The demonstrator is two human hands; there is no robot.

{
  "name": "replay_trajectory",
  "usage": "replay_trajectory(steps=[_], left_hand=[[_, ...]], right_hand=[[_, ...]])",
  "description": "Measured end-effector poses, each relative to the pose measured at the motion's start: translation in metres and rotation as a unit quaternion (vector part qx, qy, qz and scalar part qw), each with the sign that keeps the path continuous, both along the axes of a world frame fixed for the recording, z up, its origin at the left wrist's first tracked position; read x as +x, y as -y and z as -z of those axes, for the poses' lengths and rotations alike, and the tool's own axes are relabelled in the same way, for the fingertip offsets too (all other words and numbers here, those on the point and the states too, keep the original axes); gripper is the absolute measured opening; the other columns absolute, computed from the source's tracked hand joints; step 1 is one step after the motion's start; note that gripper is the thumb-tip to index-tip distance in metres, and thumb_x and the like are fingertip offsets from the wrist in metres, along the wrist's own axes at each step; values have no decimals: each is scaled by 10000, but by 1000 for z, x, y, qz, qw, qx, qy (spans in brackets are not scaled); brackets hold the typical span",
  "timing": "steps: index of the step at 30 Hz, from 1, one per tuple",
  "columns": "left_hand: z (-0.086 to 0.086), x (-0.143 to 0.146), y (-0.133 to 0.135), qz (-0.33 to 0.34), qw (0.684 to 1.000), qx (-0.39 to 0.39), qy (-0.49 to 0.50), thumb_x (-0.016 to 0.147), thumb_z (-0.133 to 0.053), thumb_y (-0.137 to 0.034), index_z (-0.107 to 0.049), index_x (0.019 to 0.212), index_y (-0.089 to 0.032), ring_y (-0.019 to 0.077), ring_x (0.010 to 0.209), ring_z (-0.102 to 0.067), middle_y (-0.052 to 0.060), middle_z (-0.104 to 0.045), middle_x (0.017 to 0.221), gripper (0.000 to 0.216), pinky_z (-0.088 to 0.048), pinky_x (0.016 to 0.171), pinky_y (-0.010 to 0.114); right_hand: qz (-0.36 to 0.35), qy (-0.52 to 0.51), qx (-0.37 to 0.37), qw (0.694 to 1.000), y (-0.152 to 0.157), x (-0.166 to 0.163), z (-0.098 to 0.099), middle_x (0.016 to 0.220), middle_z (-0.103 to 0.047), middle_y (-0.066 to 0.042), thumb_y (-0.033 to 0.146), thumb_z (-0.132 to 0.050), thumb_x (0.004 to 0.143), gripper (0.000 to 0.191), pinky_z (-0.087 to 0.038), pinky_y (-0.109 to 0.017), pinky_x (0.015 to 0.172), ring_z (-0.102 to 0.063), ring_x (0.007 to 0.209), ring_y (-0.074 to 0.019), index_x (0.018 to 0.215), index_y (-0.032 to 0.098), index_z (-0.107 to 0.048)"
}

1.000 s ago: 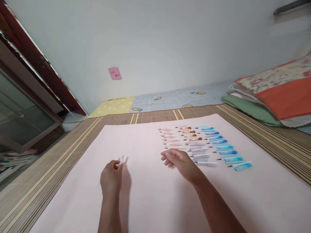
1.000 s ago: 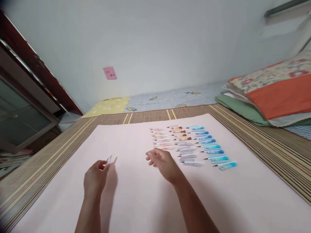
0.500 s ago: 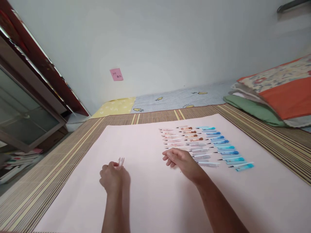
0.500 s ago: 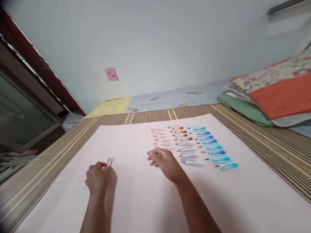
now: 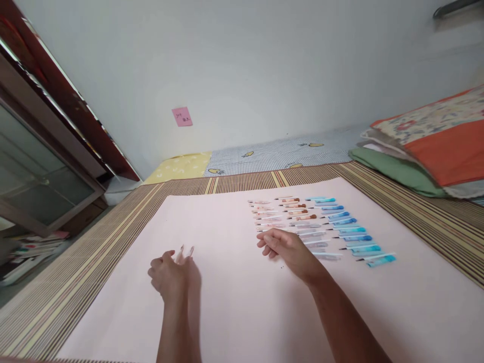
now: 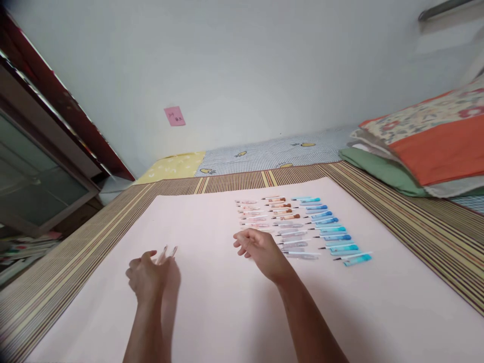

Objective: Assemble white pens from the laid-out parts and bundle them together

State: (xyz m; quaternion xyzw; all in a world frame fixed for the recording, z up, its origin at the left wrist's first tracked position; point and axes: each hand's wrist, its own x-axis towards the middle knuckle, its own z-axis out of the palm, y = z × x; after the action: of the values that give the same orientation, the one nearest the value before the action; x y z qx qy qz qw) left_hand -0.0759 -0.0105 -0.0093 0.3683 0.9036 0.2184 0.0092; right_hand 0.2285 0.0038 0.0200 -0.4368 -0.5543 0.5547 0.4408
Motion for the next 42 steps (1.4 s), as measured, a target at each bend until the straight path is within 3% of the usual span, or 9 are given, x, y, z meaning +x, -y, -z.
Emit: replay_trajectory(steps=[3,7,14,20,24,27,33,37,42], left_hand=[[-1,0,0,-9,1000,-21,17,819,-612,-416,-564,1238,-187,424,1248,-476,213,-541,1310,480,-430,960,566],[-2,-1,0,7,998,-42,43,824,-571,-326,-617,1085,-212,391,1159,-562,170,-624,1212,289,-450,925,540],[-7,1,2,13,997,-58,46,806,-586,-255,-620,1032,-222,370,1100,-606,155,-640,1185,231,-475,869,505],[-9,3,3,8,999,-35,40,835,-585,-412,-611,1102,-215,401,1167,-566,181,-618,1242,332,-465,923,538],[-9,6,0,58,995,68,52,867,-532,-505,-621,1153,-195,385,1210,-545,177,-617,1264,431,-453,976,525],[-5,16,-3,119,960,171,189,827,-601,-508,-663,1081,-193,328,1142,-607,136,-684,1158,409,-449,1006,462],[3,50,-8,200,802,224,517,658,-797,-587,-698,1024,-142,283,1004,-674,112,-736,982,584,-514,890,396],[2,69,-7,224,776,207,553,651,-820,-584,-714,977,-138,245,891,-691,100,-746,913,564,-514,840,370],[1,77,-7,226,768,219,558,649,-823,-580,-729,937,-140,233,833,-689,95,-747,876,534,-510,817,374]], right_hand=[[1,-3,1,1000,0,1,1,949,-738,-85,573,-629,860,407,-488,-357,711,-650,776,-200,961,198,-748],[8,-3,-1,1000,0,1,1,947,-739,-83,569,-640,852,397,-490,-356,703,-650,770,-201,945,199,-748],[17,-5,6,1000,-3,8,1,934,-738,-84,568,-647,848,404,-496,-356,704,-647,764,-199,967,196,-748],[236,-10,43,971,-14,55,2,939,-745,-102,536,-655,825,380,-511,-376,698,-647,776,-227,982,200,-738],[304,126,110,938,-20,72,14,1015,-750,-105,384,-588,866,265,-504,-448,875,-666,948,-284,993,203,-735],[244,282,186,909,-27,64,32,1154,-724,-134,261,-519,908,275,-441,-471,1019,-626,1126,-309,1074,184,-724],[104,541,164,818,-35,36,65,1445,-583,-130,51,-437,923,462,-247,-512,1176,-426,1410,-302,1342,169,-593],[80,566,161,805,-35,33,65,1343,-650,-106,61,-441,943,384,-201,-525,1170,-414,1404,-293,1249,194,-630],[101,551,199,804,-35,32,53,1167,-687,-106,112,-503,934,228,-361,-373,1004,-552,1172,-250,1073,193,-665]])
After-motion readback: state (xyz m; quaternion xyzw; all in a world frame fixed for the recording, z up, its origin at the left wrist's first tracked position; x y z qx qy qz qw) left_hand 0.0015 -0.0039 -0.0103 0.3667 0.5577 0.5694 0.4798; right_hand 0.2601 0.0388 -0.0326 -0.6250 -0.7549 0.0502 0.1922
